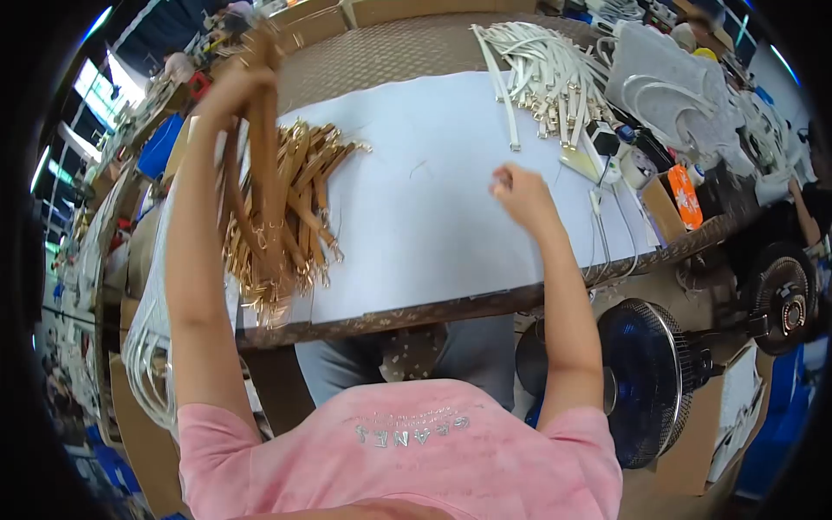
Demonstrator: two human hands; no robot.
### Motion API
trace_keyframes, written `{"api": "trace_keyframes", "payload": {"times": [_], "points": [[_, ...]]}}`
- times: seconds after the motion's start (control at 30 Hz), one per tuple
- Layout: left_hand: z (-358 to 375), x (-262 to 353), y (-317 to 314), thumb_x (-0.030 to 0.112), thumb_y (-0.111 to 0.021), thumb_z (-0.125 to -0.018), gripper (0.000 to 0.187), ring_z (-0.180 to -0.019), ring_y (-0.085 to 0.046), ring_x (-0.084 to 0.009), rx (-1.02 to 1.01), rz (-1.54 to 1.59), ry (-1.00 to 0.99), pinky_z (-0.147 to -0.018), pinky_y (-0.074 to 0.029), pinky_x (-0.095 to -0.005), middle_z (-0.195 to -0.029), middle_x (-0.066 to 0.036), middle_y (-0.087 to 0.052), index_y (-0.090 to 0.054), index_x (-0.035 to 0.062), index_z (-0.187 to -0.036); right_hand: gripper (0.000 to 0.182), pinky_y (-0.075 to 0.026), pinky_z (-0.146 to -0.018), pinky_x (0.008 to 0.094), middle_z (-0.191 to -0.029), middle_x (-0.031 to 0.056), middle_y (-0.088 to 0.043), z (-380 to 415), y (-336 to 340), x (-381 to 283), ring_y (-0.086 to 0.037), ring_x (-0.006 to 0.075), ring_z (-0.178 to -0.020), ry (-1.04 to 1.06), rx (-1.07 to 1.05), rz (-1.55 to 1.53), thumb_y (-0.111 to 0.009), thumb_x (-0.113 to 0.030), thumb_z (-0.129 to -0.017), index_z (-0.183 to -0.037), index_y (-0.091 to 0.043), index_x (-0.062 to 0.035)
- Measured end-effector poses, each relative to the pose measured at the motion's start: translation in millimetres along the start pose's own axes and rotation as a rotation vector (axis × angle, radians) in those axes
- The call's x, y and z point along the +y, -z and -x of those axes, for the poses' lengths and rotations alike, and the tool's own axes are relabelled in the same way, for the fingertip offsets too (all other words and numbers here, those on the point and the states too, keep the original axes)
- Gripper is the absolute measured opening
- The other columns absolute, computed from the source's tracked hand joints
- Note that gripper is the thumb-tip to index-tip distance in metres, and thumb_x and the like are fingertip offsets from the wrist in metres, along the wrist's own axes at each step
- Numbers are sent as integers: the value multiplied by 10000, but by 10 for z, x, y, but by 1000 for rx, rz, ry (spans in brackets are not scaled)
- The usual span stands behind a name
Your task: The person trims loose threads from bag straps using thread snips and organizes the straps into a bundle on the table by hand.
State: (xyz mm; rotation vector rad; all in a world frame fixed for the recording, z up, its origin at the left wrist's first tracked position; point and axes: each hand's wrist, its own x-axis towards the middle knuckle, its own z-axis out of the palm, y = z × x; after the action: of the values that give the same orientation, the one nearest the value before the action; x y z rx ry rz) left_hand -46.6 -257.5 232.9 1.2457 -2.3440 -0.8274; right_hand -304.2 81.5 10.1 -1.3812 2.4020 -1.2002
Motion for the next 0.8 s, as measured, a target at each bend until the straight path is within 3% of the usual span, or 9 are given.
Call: {"api": "trace_keyframes", "payload": {"times": [0.07, 0.13, 0.2, 0.23, 0.3, 0.43, 0.5, 0.67, 0.8], "points": [[-878, -776, -844, 241, -663, -790, 585, -926, -667, -334, 377, -301, -293, -791, -536, -397, -999, -215, -672, -448, -3, -1276, 325, -521, -763, 433, -914, 160, -667, -662, -174, 438, -654, 360, -846, -84, 217, 341, -653, -213, -819, -1072, -591, -17], [-802, -903, -1281, 253, -658, -804, 698, -975, -640, -402, 286, -432, -42, -821, -527, -453, -1078, -246, -641, -330, 54, -1387, 327, -512, -781, 443, -933, 177, -659, -995, -336, 768, -647, 365, -870, -137, 244, 425, -642, -202, -822, -1080, -572, -14], [-644, -968, -1567, 254, -663, -817, 728, -1087, -591, -394, 234, -504, 83, -835, -529, -467, -1238, -247, -558, -295, 78, -1421, 331, -493, -817, 463, -969, 209, -644, -1352, -420, 951, -633, 376, -917, -249, 271, 583, -619, -181, -827, -1097, -533, -8], [-649, -1051, -1656, 254, -663, -817, 728, -1087, -591, -394, 241, -503, 77, -835, -529, -467, -1238, -247, -558, -295, 78, -1421, 331, -493, -817, 463, -969, 209, -644, -1509, -413, 967, -633, 376, -917, -248, 280, 582, -619, -181, -827, -1097, -533, -8], [-700, -1180, -1856, 277, -676, -826, 724, -1203, -513, -370, 413, -621, -123, -897, -512, -449, -1377, -240, -433, -315, 95, -1427, 350, -497, -822, 479, -983, 229, -627, -1748, -360, 1019, -631, 388, -934, -191, 221, 526, -614, -174, -825, -1119, -515, -14], [-706, -1059, -1925, 315, -690, -826, 696, -1280, -436, -361, 432, -539, -124, -954, -481, -438, -1416, -234, -383, -372, 87, -1402, 365, -503, -811, 498, -1070, 250, -586, -2344, -251, 1288, -627, 409, -947, -155, 241, 526, -616, -170, -815, -1138, -522, -28], [-793, -1098, -1995, 372, -700, -816, 683, -1287, -425, -372, 450, -539, -129, -1003, -443, -432, -1413, -231, -390, -427, 70, -1364, 409, -510, -814, 503, -1151, 252, -562, -2584, -149, 1322, -627, 416, -972, -278, 238, 563, -621, -189, -806, -1169, -520, -30], [-817, -1102, -2019, 415, -675, -830, 697, -1296, -412, -381, 387, -557, -182, -1026, -412, -458, -1411, -246, -383, -427, 49, -1368, 418, -507, -848, 485, -1163, 239, -562, -2274, 204, 998, -624, 388, -983, -374, 323, 648, -615, -256, -811, -1141, -556, -6], [-963, -1183, -1934, 436, -664, -832, 693, -1269, -429, -394, 261, -504, -180, -1015, -406, -479, -1377, -253, -418, -442, 35, -1351, 321, -505, -830, 458, -1074, 239, -609, -1486, 691, 896, -625, 338, -1004, -358, 138, 556, -593, -218, -815, -1027, -587, 23]]}}
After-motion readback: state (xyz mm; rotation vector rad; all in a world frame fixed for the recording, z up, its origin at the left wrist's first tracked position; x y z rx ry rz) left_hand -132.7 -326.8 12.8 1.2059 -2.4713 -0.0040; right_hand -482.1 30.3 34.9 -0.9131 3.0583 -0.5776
